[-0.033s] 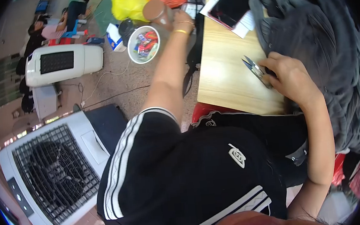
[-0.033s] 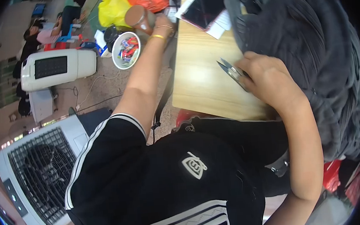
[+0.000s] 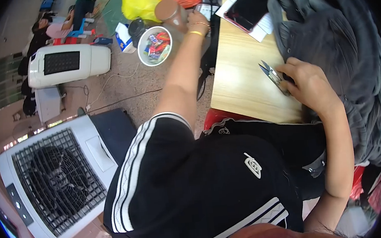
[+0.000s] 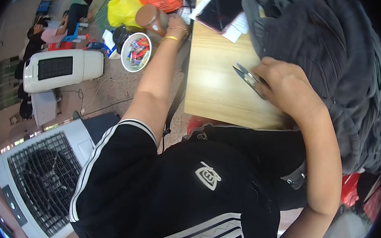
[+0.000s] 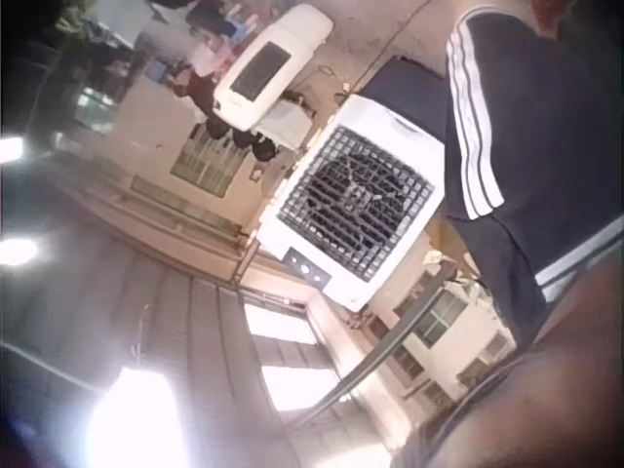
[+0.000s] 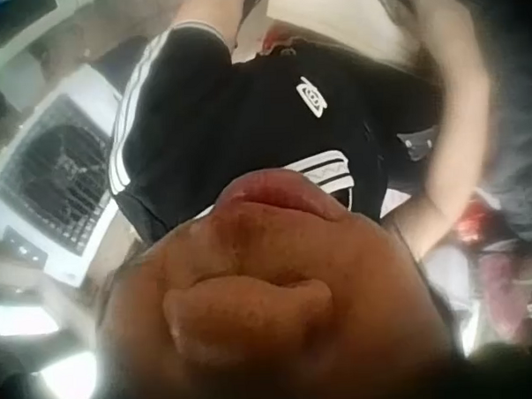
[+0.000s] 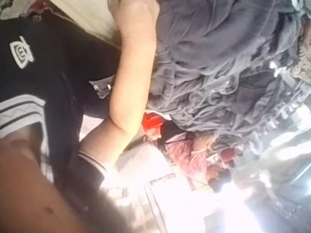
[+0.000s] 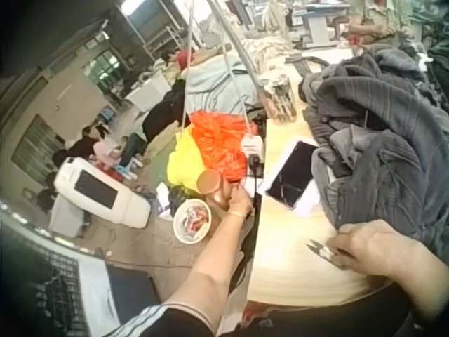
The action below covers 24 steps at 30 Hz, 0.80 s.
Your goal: Inspecting fabric pieces for quality, trimming excess threads with scissors, and recording production data in a logbook.
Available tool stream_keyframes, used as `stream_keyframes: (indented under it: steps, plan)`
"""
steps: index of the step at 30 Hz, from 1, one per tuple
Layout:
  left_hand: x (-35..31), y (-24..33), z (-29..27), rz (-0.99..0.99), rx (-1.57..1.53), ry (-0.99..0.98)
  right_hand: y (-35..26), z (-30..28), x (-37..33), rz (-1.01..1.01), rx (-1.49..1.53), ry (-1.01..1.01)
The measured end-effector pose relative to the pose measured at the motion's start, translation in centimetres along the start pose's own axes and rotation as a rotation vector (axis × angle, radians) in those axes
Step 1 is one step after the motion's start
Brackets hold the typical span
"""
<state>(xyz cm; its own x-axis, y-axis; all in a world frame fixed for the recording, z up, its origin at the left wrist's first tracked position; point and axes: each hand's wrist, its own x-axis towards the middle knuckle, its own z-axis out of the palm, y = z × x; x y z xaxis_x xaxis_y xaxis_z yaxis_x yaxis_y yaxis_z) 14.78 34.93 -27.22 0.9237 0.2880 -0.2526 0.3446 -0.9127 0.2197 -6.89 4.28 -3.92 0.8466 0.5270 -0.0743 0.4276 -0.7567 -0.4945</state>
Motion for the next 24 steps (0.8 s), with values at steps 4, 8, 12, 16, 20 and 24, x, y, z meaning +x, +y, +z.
stream_keyframes:
  steps: [4, 8, 12, 16, 20, 24]
  plan:
    - [-1.0, 2.1, -1.1, -0.032, 0.064, -0.072, 0.1, 0.0, -0.5, 0.058, -0.016, -0.033]
    - [2.3, -0.2, 1.3, -0.010, 0.070, -0.087, 0.9, 0.5, 0.0, -0.004, -0.003, 0.004]
    - [2.5, -1.5, 1.4, 0.000, 0.085, -0.004, 1.1, 1.1, 0.1, -0.047, -0.031, 0.059]
    - [-0.8, 0.7, -2.0, -0.036, 0.085, -0.001, 1.1, 1.4, -0.3, -0.040, -0.089, 0.092]
    - [-1.3, -0.1, -2.5, 0.020, 0.000, 0.016, 1.0, 1.7, -0.4, -0.005, -0.112, 0.086]
    - [-0.2, -1.2, -2.9, 0.128, -0.034, 0.072, 0.8, 1.5, 0.0, 0.020, -0.127, 0.040]
